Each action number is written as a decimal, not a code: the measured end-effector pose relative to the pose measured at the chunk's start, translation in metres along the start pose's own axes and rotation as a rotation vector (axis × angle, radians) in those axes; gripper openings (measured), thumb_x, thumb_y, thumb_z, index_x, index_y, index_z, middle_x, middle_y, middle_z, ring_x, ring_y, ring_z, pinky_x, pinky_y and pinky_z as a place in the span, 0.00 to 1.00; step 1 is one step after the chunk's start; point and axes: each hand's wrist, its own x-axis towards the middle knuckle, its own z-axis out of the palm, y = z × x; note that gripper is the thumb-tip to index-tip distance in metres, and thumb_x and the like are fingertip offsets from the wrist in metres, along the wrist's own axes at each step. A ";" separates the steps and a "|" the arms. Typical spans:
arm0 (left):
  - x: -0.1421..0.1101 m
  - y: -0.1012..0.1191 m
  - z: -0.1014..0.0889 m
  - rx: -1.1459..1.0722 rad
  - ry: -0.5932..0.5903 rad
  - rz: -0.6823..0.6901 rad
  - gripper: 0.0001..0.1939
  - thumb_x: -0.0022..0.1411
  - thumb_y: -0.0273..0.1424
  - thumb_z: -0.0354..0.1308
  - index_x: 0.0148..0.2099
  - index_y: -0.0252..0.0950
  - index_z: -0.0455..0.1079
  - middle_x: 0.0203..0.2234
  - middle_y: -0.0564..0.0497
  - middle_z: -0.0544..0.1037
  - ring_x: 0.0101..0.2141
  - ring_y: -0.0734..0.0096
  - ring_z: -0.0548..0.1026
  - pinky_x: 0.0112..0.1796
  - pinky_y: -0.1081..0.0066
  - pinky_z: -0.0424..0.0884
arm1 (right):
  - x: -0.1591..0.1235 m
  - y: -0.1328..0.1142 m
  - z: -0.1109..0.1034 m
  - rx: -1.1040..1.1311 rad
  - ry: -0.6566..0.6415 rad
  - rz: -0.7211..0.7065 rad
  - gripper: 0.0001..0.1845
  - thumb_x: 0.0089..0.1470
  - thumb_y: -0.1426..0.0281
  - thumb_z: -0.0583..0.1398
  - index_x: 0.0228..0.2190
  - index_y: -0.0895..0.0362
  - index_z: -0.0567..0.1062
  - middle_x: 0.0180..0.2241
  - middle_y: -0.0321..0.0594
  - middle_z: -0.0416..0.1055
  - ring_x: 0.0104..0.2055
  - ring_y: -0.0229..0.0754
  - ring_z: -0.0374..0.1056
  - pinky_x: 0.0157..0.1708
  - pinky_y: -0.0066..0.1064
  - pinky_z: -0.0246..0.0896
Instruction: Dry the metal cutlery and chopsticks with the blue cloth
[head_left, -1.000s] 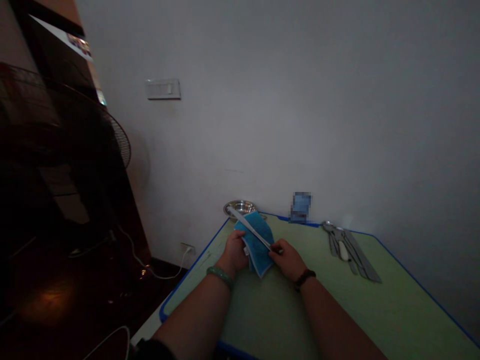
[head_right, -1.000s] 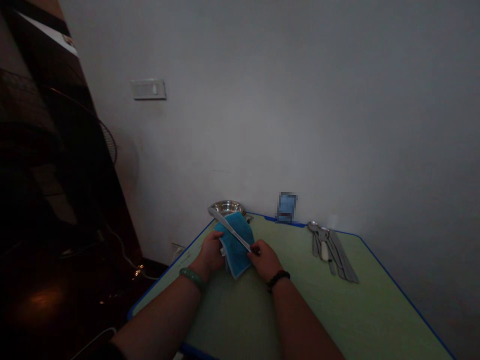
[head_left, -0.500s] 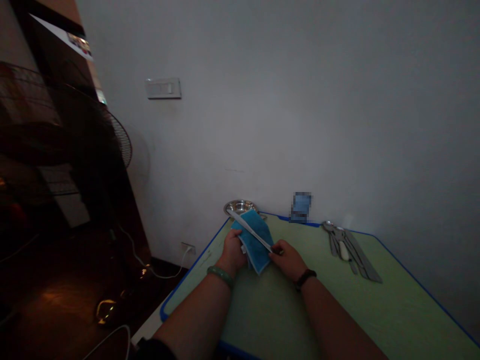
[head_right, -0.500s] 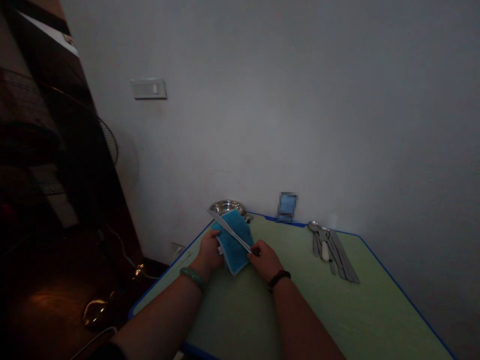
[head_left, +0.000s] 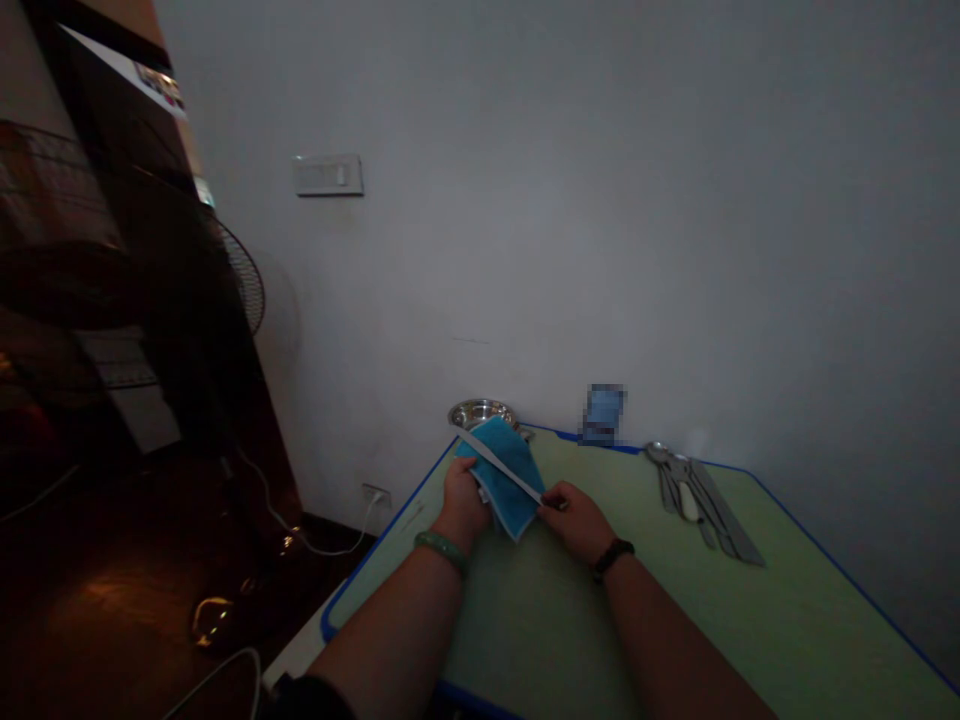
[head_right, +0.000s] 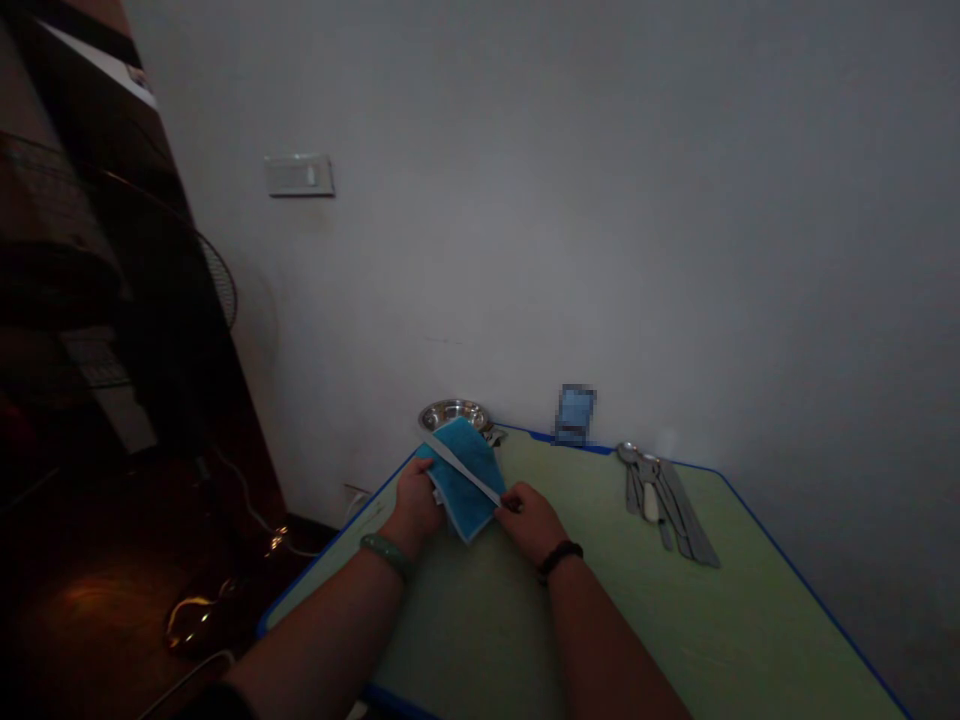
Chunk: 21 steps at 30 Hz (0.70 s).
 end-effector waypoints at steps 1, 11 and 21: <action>0.000 0.000 0.000 0.025 0.005 0.010 0.14 0.47 0.29 0.46 0.32 0.28 0.69 0.19 0.44 0.76 0.23 0.60 0.75 0.27 0.61 0.72 | 0.000 0.000 0.000 0.003 -0.004 0.002 0.09 0.43 0.65 0.57 0.28 0.56 0.70 0.29 0.37 0.70 0.32 0.39 0.65 0.33 0.29 0.58; -0.003 0.001 0.004 0.101 0.038 0.063 0.12 0.48 0.30 0.45 0.26 0.30 0.68 0.17 0.43 0.75 0.21 0.62 0.74 0.26 0.64 0.71 | -0.001 -0.002 -0.002 -0.026 0.008 0.003 0.09 0.43 0.64 0.57 0.28 0.56 0.69 0.28 0.36 0.69 0.32 0.39 0.64 0.32 0.29 0.57; -0.002 0.001 0.003 0.060 0.096 0.072 0.12 0.49 0.30 0.45 0.23 0.32 0.67 0.12 0.47 0.71 0.17 0.64 0.71 0.24 0.65 0.71 | -0.001 -0.001 -0.001 -0.001 0.002 -0.006 0.09 0.44 0.65 0.56 0.28 0.56 0.69 0.29 0.37 0.69 0.33 0.40 0.64 0.34 0.30 0.57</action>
